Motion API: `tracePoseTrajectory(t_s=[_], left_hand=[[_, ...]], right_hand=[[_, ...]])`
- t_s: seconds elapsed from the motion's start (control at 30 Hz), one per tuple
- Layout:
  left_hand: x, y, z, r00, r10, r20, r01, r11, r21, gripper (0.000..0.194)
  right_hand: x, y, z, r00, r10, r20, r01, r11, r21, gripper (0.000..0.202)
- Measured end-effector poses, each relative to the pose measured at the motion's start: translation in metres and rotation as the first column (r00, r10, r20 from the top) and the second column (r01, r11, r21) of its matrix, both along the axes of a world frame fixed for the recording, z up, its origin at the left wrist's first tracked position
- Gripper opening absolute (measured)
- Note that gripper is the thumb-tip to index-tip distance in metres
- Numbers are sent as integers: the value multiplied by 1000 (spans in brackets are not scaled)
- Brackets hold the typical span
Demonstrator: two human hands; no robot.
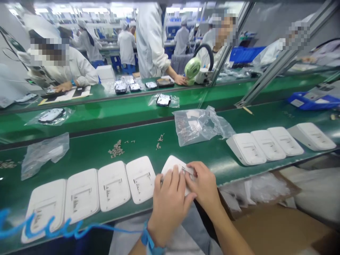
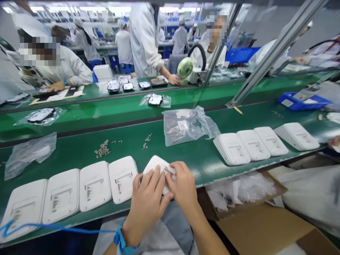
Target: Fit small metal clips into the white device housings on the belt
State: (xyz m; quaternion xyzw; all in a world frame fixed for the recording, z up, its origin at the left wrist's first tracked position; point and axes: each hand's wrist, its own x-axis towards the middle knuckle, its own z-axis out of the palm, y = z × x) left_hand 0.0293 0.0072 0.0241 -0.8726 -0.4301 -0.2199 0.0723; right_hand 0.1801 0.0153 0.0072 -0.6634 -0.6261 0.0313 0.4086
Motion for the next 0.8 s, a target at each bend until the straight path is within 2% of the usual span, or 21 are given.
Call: tracePoseTrajectory(t_s=[0.07, 0.13, 0.17, 0.23, 0.27, 0.33, 0.37, 0.4, 0.47, 0.57, 0.67, 0.73, 0.8], left_hand=[[0, -1, -2, 999, 44, 24, -45, 999, 29, 56], [0, 0, -4, 995, 89, 42, -91, 994, 54, 60], [0, 0, -5, 992, 113, 48, -116, 992, 56, 61], [1, 1, -5, 986, 157, 64, -160, 986, 51, 63], [1, 2, -6, 983, 172, 72, -175, 984, 45, 64], [3, 3, -9, 977, 189, 97, -193, 980, 38, 63], [4, 4, -11, 975, 191, 111, -196, 980, 40, 62], [4, 4, -13, 974, 190, 124, -196, 980, 45, 62], [3, 6, -16, 976, 171, 138, -181, 982, 59, 63], [-5, 10, -11, 980, 120, 156, -132, 989, 65, 57], [-21, 14, 5, 963, 84, 257, -97, 995, 38, 40], [-33, 13, 18, 912, 69, 405, -77, 997, 3, 25], [-43, 6, 29, 824, -5, 567, 39, 998, -48, 18]], right_hand=[[10, 4, 0, 994, 112, -12, -112, 994, 11, 14], [33, 10, -1, 990, 136, 31, -138, 988, 68, 14], [50, 14, -1, 993, 78, 89, -88, 989, 119, 15], [90, 20, -3, 945, -189, 268, 116, 957, 266, 19], [111, 21, -5, 871, -351, 344, 248, 919, 308, 23], [152, 21, -13, 671, -559, 488, 470, 829, 303, 34], [169, 19, -18, 588, -601, 541, 551, 787, 277, 42], [182, 16, -23, 547, -589, 595, 575, 781, 244, 47], [194, 9, -33, 539, -543, 644, 559, 803, 209, 53], [178, -4, -42, 583, -524, 620, 499, 834, 236, 54], [136, -15, -39, 653, -481, 586, 420, 873, 249, 45], [106, -19, -33, 711, -408, 573, 332, 913, 237, 37], [84, -20, -25, 760, -335, 556, 250, 942, 226, 33]])
